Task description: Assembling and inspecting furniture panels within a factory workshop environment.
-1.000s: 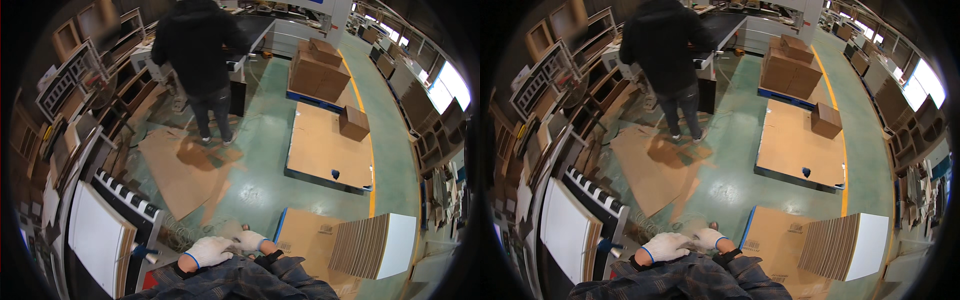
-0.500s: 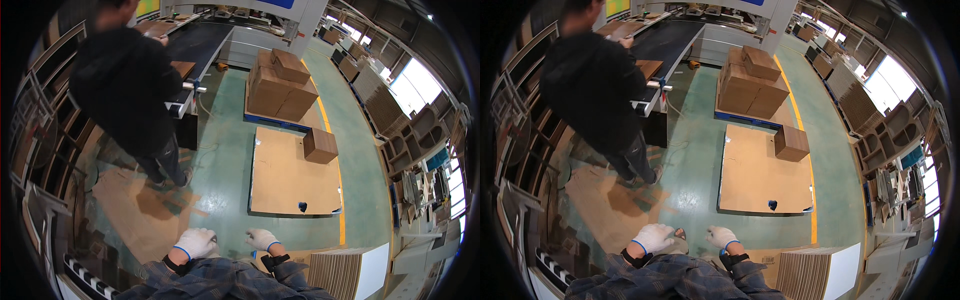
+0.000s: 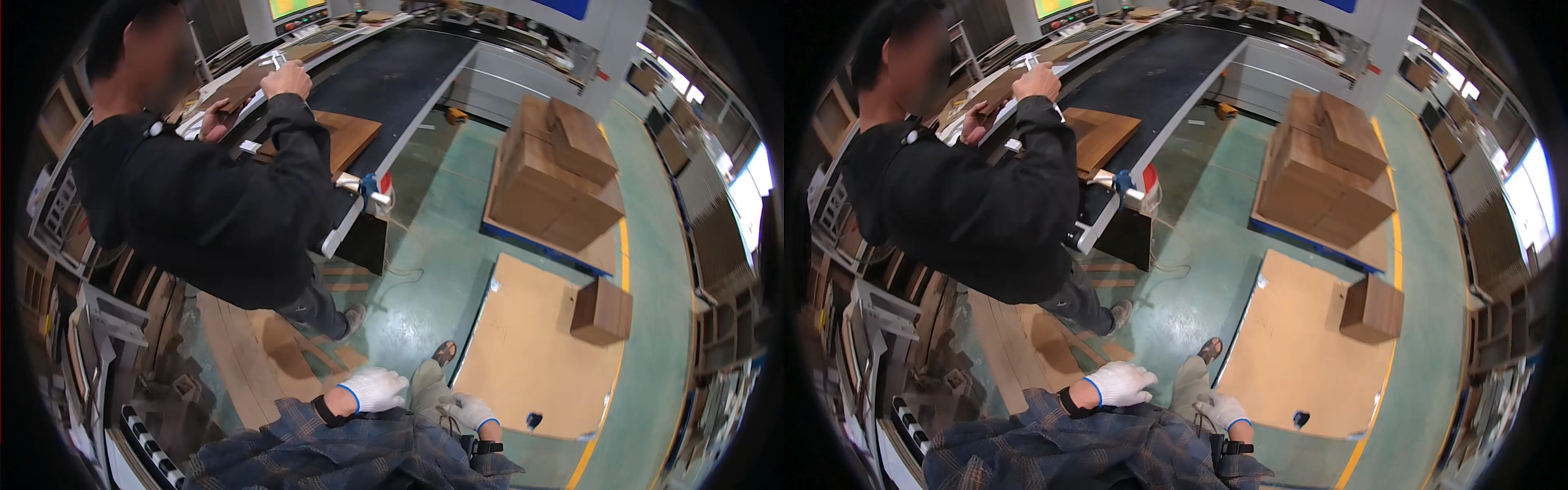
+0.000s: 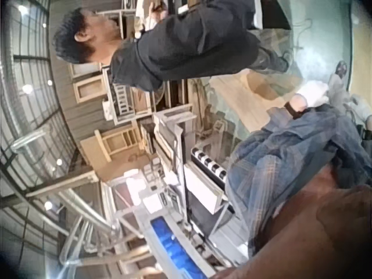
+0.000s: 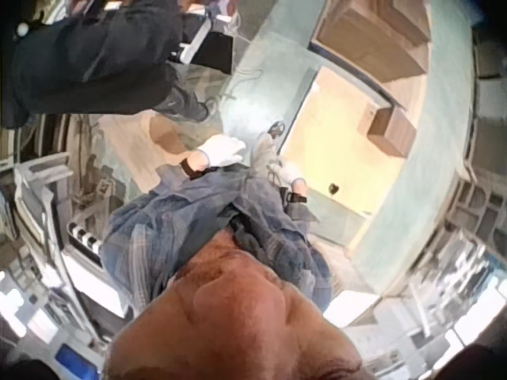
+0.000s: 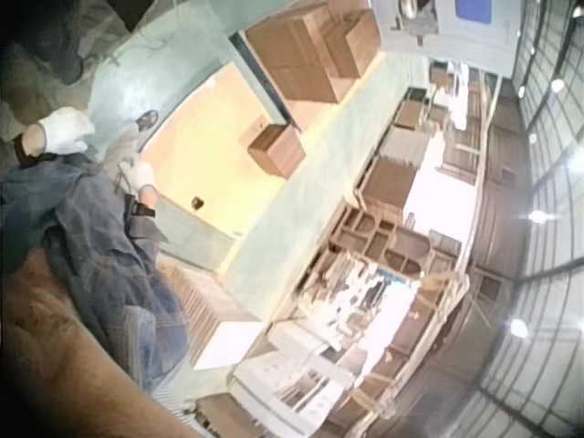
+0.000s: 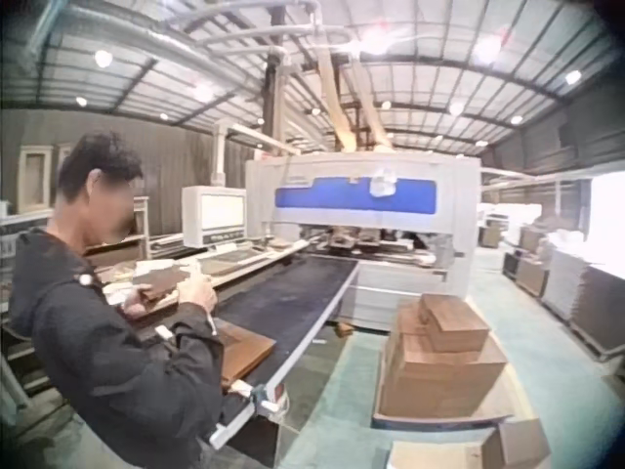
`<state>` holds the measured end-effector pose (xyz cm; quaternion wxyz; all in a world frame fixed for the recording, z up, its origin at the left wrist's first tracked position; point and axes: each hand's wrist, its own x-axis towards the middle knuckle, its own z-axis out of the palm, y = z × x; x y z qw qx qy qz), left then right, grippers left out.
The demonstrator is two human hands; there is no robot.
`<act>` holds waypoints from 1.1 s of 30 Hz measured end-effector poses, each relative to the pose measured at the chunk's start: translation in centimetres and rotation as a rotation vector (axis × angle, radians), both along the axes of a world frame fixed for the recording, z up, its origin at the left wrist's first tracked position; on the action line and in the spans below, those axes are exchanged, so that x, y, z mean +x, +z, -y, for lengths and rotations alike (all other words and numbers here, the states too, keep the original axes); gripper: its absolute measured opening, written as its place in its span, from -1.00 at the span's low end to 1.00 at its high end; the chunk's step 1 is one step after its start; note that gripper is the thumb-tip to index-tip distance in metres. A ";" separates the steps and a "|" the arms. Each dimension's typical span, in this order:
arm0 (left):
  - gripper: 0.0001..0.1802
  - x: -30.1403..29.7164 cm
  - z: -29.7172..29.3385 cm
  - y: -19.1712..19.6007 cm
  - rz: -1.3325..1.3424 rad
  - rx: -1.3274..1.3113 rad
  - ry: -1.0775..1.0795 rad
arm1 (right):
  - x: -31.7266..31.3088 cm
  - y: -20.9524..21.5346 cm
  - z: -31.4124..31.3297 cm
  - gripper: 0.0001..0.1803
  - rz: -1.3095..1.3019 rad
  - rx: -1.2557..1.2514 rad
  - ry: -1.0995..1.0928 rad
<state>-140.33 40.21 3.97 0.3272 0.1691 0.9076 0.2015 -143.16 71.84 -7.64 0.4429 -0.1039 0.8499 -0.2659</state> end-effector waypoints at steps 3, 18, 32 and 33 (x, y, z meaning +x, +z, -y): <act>-0.57 -8.0 -2.1 0.6 -0.006 0.007 0.097 | -10.6 0.1 -1.7 -0.48 -0.111 0.039 0.097; -0.24 -37.0 1.9 2.8 -0.685 0.228 1.163 | -53.5 6.6 10.1 -0.55 -0.375 -0.404 0.324; 0.05 -49.6 19.1 -0.3 -0.869 -0.568 2.172 | -76.3 7.9 43.0 -0.44 -0.422 -0.835 0.490; 0.06 -49.5 20.2 -0.4 -0.827 -0.619 2.237 | -76.8 7.2 46.0 -0.40 -0.280 -0.804 0.450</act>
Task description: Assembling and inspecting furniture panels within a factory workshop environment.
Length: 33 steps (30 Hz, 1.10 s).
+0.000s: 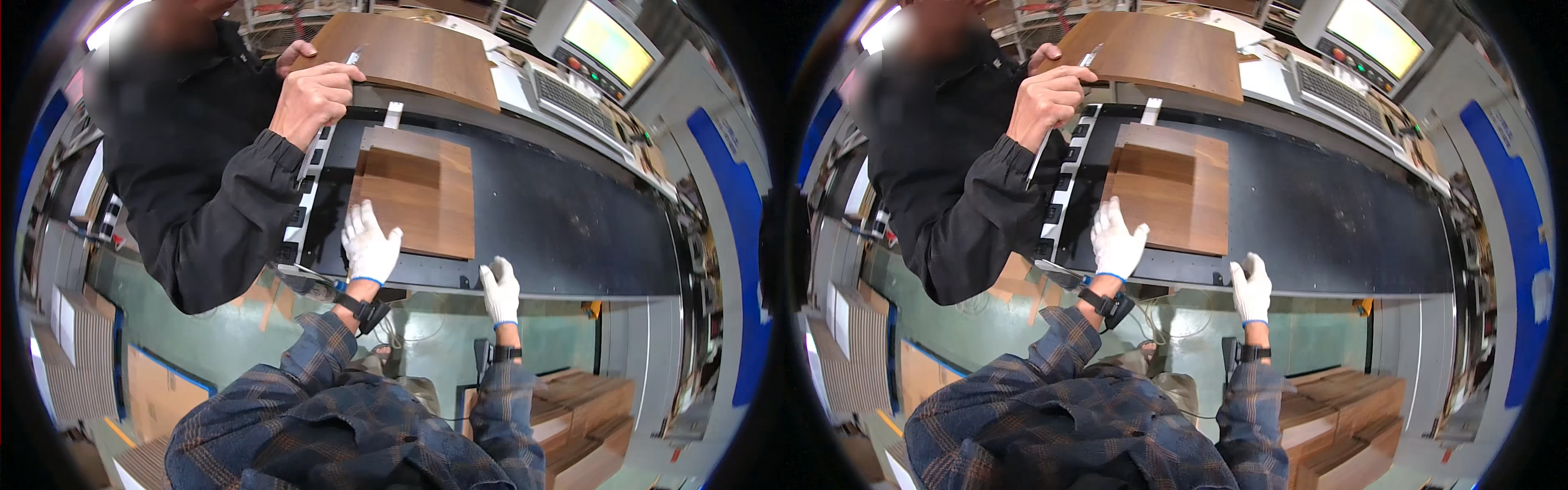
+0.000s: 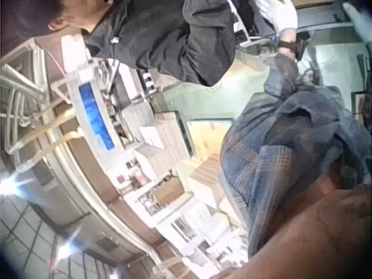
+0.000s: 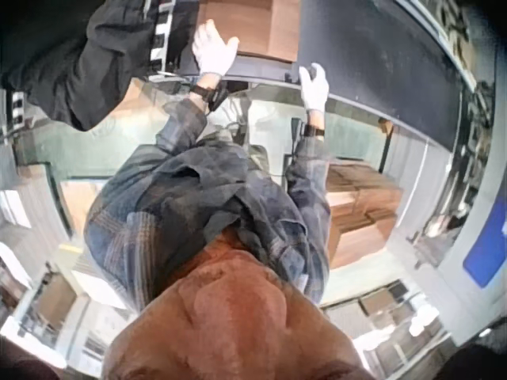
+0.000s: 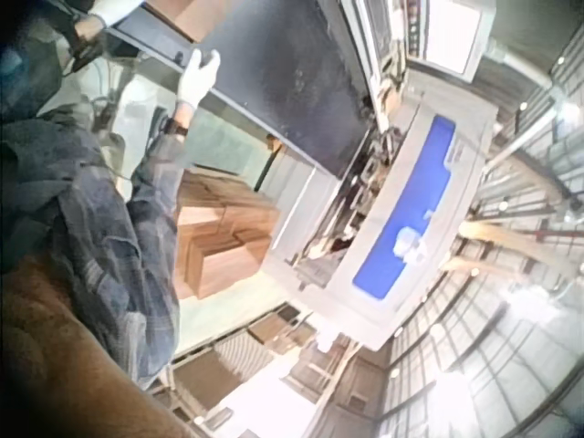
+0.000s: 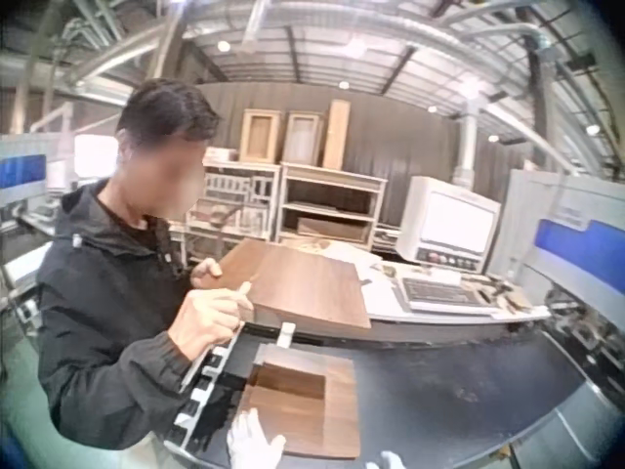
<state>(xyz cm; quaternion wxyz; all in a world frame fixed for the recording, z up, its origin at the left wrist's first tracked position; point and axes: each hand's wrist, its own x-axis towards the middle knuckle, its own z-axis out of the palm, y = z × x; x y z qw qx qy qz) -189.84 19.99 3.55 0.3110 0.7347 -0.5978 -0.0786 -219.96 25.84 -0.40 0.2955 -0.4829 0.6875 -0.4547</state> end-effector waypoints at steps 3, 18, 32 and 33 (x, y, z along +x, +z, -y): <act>0.05 1.0 3.4 -0.5 -0.034 0.136 0.206 | -0.9 -1.4 7.9 -0.31 -0.214 0.055 0.079; -0.33 6.0 8.6 -3.6 -0.091 0.353 0.312 | 3.3 -1.2 17.6 -0.30 -0.526 0.040 0.355; -0.38 6.0 9.7 -4.5 -0.018 0.431 0.262 | 5.2 0.3 16.9 -0.32 -0.544 0.153 0.247; -0.39 6.4 10.0 -5.1 -0.003 0.437 0.246 | 5.3 0.4 16.9 -0.26 -0.489 0.178 0.235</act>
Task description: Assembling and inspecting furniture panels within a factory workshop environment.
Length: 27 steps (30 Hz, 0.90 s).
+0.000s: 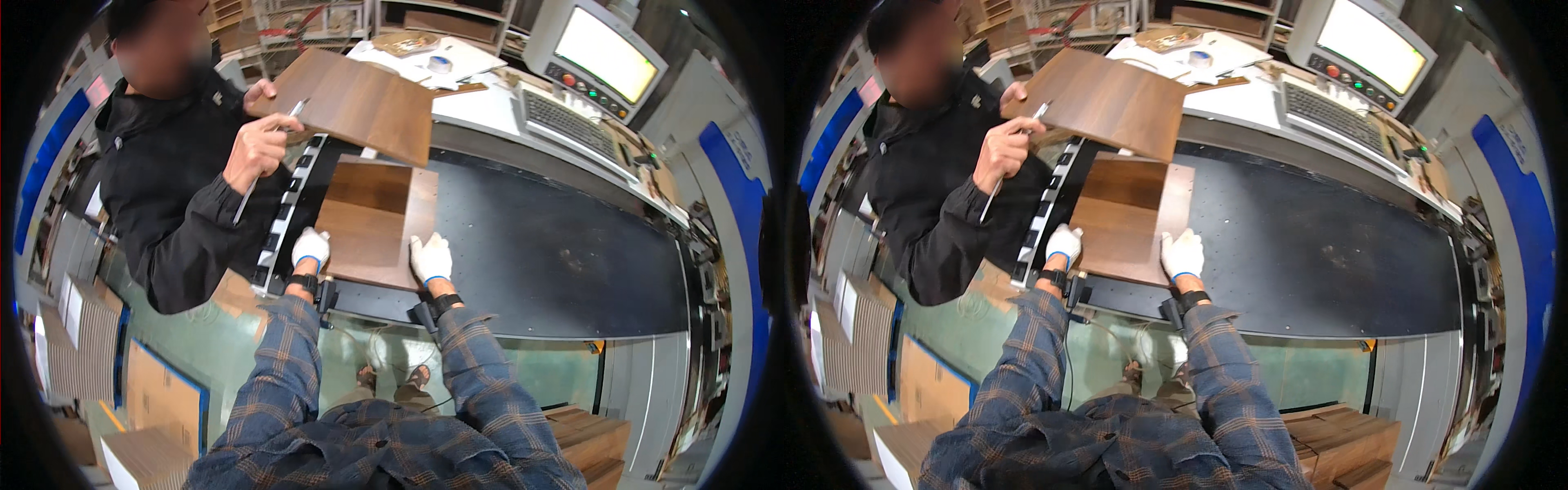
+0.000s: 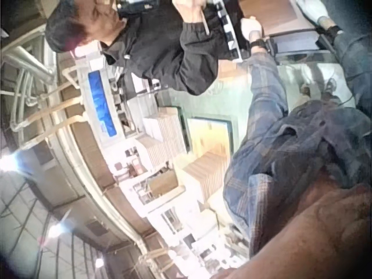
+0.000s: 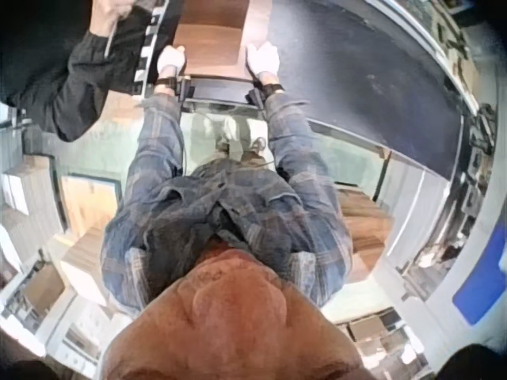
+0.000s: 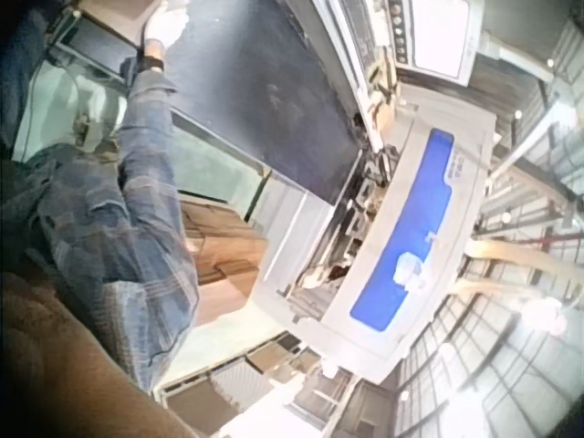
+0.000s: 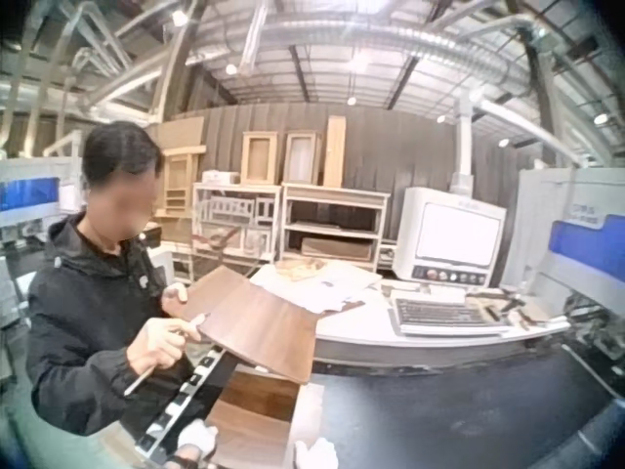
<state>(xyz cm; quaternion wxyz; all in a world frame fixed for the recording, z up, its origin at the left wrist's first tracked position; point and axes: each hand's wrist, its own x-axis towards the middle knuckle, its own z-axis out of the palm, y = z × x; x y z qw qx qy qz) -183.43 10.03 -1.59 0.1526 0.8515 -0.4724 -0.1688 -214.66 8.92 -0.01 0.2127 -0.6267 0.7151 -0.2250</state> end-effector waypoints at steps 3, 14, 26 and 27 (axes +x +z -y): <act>-0.41 1.2 1.1 -2.4 0.088 0.018 -0.172 | 0.1 -0.2 0.3 -0.35 0.049 -0.062 -0.026; -0.19 -5.4 -7.4 3.2 0.335 -0.419 -0.238 | -8.6 -1.4 -9.1 -0.36 0.431 -0.039 0.141; -0.52 -40.5 -22.2 2.3 -0.140 0.565 -1.782 | -41.1 -6.8 -47.9 -0.77 1.025 0.035 -0.994; -0.53 -43.6 -22.2 2.2 -0.080 0.521 -1.892 | -43.0 -7.2 -50.9 -0.71 0.905 0.027 -1.076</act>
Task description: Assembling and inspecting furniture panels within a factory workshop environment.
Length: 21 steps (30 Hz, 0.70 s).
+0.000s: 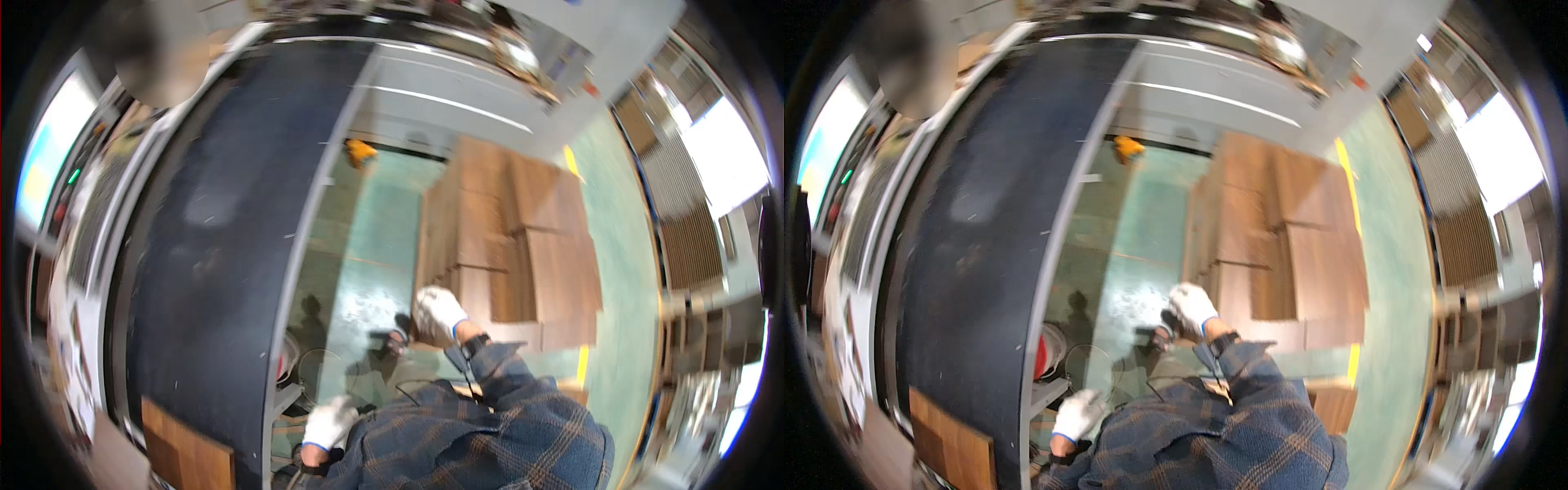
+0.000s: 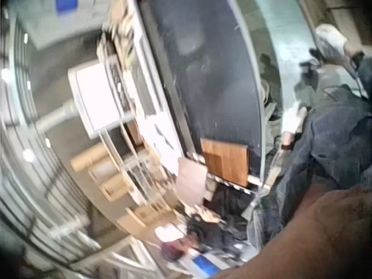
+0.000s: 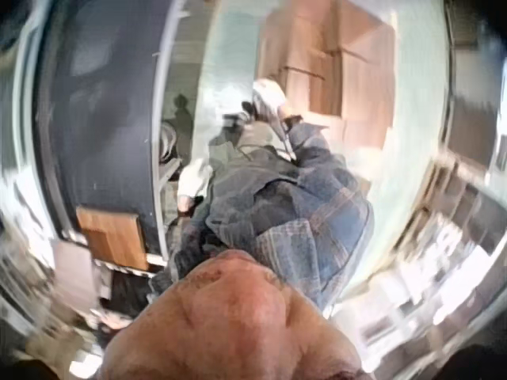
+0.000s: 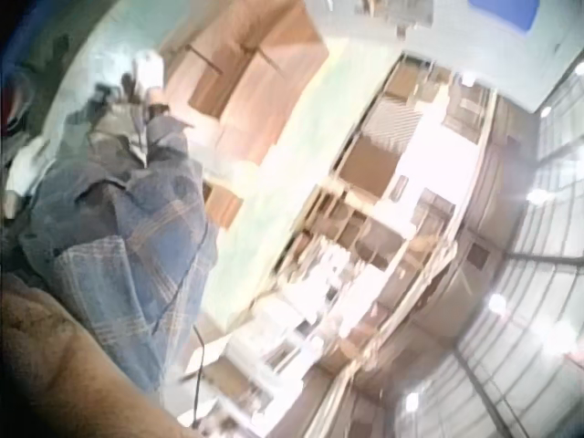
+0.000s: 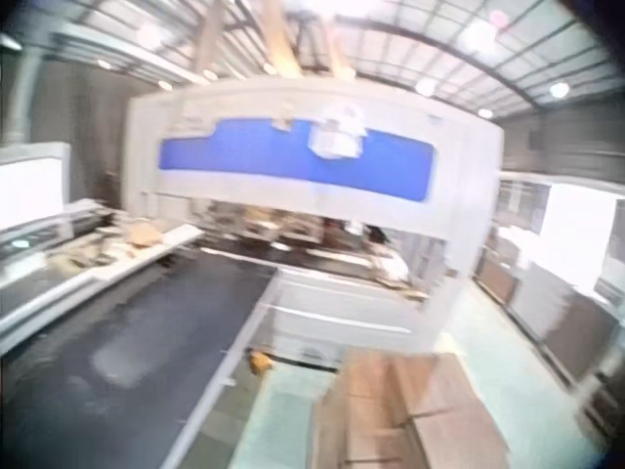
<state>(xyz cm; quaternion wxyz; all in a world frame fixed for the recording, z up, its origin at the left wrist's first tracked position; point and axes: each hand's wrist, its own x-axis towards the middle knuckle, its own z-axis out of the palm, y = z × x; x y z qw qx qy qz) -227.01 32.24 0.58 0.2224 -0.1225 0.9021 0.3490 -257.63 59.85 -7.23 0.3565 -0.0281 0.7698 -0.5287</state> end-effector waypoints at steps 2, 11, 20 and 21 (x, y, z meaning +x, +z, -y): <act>-0.54 -6.3 0.4 -0.1 -0.092 -0.079 -0.092 | -3.3 -0.5 -5.8 -0.58 -0.264 0.261 -0.163; -0.50 -28.8 -1.9 2.9 -0.088 -0.062 -0.402 | -3.2 0.5 -26.9 -0.49 -0.720 1.153 -0.852; -0.48 -44.8 -9.6 -3.2 0.024 0.365 -0.926 | -3.2 -2.7 -24.7 -0.12 -0.238 1.373 -0.877; -0.48 -46.3 -11.4 -5.0 0.107 0.399 -0.880 | -3.5 -2.9 -22.7 -0.10 -0.208 1.389 -0.893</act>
